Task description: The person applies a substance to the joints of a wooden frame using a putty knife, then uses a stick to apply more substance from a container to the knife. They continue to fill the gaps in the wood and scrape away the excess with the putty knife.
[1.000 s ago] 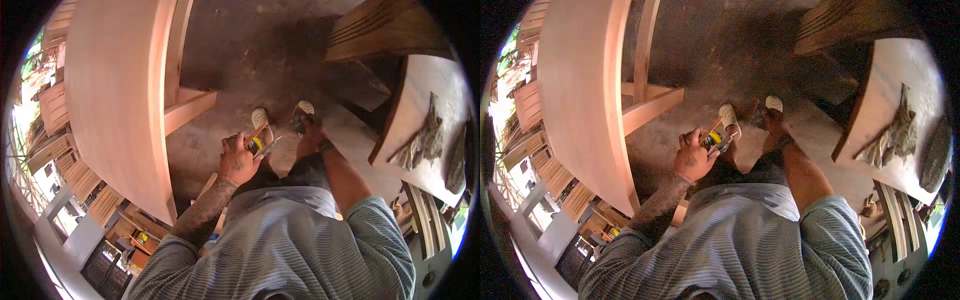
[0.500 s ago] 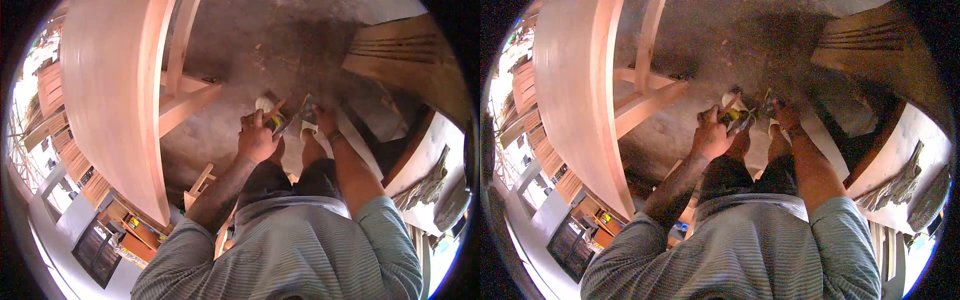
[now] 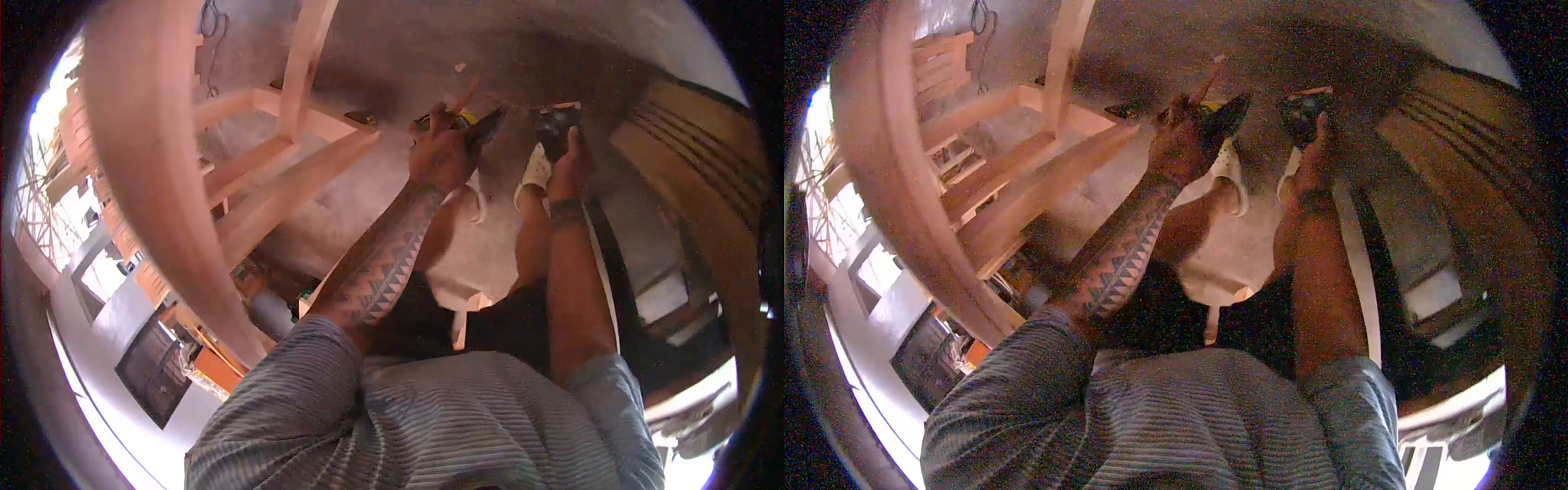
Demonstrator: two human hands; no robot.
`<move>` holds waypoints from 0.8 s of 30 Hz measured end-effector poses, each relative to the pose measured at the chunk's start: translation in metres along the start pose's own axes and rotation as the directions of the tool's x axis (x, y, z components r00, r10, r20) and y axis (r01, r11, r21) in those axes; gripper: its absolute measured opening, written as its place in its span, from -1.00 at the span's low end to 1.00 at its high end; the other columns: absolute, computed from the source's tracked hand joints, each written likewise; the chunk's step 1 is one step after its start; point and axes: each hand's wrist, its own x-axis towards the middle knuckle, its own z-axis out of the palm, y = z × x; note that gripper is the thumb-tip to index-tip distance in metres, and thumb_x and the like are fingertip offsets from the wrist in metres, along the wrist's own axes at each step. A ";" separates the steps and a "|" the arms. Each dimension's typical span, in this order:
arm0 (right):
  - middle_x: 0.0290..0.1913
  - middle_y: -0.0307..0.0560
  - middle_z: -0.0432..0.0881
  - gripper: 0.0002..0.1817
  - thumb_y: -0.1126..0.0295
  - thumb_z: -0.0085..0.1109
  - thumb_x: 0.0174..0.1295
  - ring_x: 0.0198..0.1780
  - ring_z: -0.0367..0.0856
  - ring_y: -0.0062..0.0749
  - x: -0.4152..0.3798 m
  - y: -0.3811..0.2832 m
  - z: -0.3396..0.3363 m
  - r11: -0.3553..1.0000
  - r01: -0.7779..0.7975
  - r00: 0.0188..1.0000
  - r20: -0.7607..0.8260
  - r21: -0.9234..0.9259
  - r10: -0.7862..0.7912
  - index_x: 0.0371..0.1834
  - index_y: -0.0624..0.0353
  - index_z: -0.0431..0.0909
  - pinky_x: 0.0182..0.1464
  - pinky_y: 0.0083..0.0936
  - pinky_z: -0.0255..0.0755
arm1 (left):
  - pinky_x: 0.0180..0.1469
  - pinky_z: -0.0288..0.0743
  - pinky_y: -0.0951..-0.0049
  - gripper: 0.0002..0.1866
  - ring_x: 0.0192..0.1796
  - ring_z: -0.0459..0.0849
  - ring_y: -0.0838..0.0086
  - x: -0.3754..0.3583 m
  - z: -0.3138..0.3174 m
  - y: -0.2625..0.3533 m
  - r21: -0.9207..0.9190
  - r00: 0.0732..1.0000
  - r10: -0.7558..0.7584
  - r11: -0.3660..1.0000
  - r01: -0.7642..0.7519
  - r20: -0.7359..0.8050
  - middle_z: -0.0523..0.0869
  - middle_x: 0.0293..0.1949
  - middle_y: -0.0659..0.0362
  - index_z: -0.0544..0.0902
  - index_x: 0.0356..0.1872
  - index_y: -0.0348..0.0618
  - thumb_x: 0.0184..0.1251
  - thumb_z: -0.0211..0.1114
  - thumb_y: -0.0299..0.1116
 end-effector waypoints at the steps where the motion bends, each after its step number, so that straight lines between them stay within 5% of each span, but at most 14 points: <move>1: 0.11 -0.12 0.70 -0.50 0.02 0.11 0.53 0.10 0.65 -0.37 0.019 0.009 0.010 0.993 -0.003 0.999 0.033 0.119 -0.001 0.27 0.20 0.62 0.19 -0.31 0.48 | 0.33 0.26 -0.40 -0.50 0.39 0.45 -0.06 0.013 0.012 -0.009 0.023 1.000 -0.005 1.000 0.004 0.016 0.40 0.46 0.10 0.62 0.34 0.67 0.43 0.25 -0.20; 4: 0.17 -0.03 0.71 -0.46 0.04 0.16 0.50 0.14 0.68 -0.25 0.038 -0.004 0.036 0.966 -0.006 0.999 0.047 0.259 -0.006 0.36 0.19 0.57 0.20 -0.31 0.50 | 0.33 0.29 -0.37 -0.51 0.35 0.46 -0.06 0.047 0.060 -0.034 0.245 0.995 -0.013 0.969 0.036 -0.095 0.41 0.45 0.12 0.61 0.34 0.73 0.48 0.18 -0.21; 6: 0.19 0.03 0.71 -0.42 0.04 0.22 0.46 0.15 0.69 -0.13 0.057 -0.007 0.031 0.915 0.382 0.916 0.186 -0.131 -0.356 0.40 0.19 0.54 0.22 -0.27 0.52 | 0.32 0.31 -0.35 -0.56 0.33 0.47 -0.08 0.068 0.103 -0.057 0.296 0.998 -0.058 0.953 0.064 -0.029 0.40 0.46 0.05 0.67 0.31 0.55 0.48 0.17 -0.21; 8: 0.21 0.10 0.70 -0.35 0.08 0.32 0.37 0.18 0.69 -0.04 0.083 -0.022 0.022 0.651 0.648 0.761 0.356 -0.395 -0.542 0.44 0.20 0.50 0.25 -0.22 0.51 | 0.31 0.32 -0.34 -0.59 0.33 0.46 -0.14 0.099 0.136 -0.077 0.260 0.999 -0.046 0.964 0.045 -0.003 0.37 0.47 -0.03 0.71 0.28 0.41 0.48 0.18 -0.20; 11: 0.26 0.19 0.66 -0.18 0.17 0.52 0.16 0.25 0.66 0.07 0.101 -0.063 -0.004 0.170 0.781 0.569 0.573 -0.601 -0.590 0.49 0.22 0.45 0.35 -0.14 0.46 | 0.32 0.32 -0.36 -0.60 0.38 0.40 -0.30 0.122 0.171 -0.099 0.100 0.997 0.060 0.994 -0.055 -0.051 0.33 0.48 -0.17 0.72 0.27 0.29 0.47 0.19 -0.18; 14: 0.32 0.23 0.62 -0.10 0.26 0.56 0.02 0.35 0.60 0.11 0.129 -0.094 -0.006 -0.006 0.784 0.496 0.634 -0.620 -0.593 0.51 0.23 0.43 0.42 -0.15 0.41 | 0.37 0.28 -0.41 -0.56 0.44 0.29 -0.47 0.153 0.197 -0.109 0.054 0.995 0.085 0.995 -0.082 -0.052 0.27 0.52 -0.21 0.67 0.33 0.34 0.46 0.18 -0.16; 16: 0.36 0.23 0.60 -0.13 0.30 0.50 0.03 0.41 0.55 0.09 0.133 -0.116 0.007 -0.157 0.778 0.400 0.671 -0.609 -0.624 0.50 0.24 0.44 0.46 -0.19 0.37 | 0.41 0.26 -0.45 -0.52 0.47 0.22 -0.54 0.179 0.232 -0.126 0.057 0.997 -0.050 0.997 0.047 0.053 0.24 0.57 -0.13 0.62 0.37 0.43 0.45 0.18 -0.14; 19: 0.35 0.19 0.60 -0.23 0.31 0.42 0.10 0.41 0.52 0.03 0.111 -0.142 0.063 0.139 0.774 0.522 0.497 -0.618 -0.693 0.45 0.26 0.49 0.47 -0.23 0.35 | 0.42 0.22 -0.56 -0.50 0.50 0.15 -0.59 0.214 0.233 -0.137 0.038 0.969 -0.181 0.983 0.177 0.170 0.17 0.64 -0.01 0.60 0.39 0.40 0.43 0.17 -0.11; 24: 0.18 0.09 0.69 -0.43 0.18 0.34 0.28 0.22 0.61 -0.13 0.127 -0.163 0.115 0.297 0.828 0.526 0.475 -0.475 -0.706 0.29 0.27 0.60 0.34 -0.29 0.42 | 0.25 0.20 -0.80 -0.51 0.55 0.02 -0.62 0.260 0.221 -0.151 -0.143 0.956 -0.229 0.956 0.257 0.183 0.14 0.67 0.06 0.61 0.39 0.39 0.45 0.18 -0.03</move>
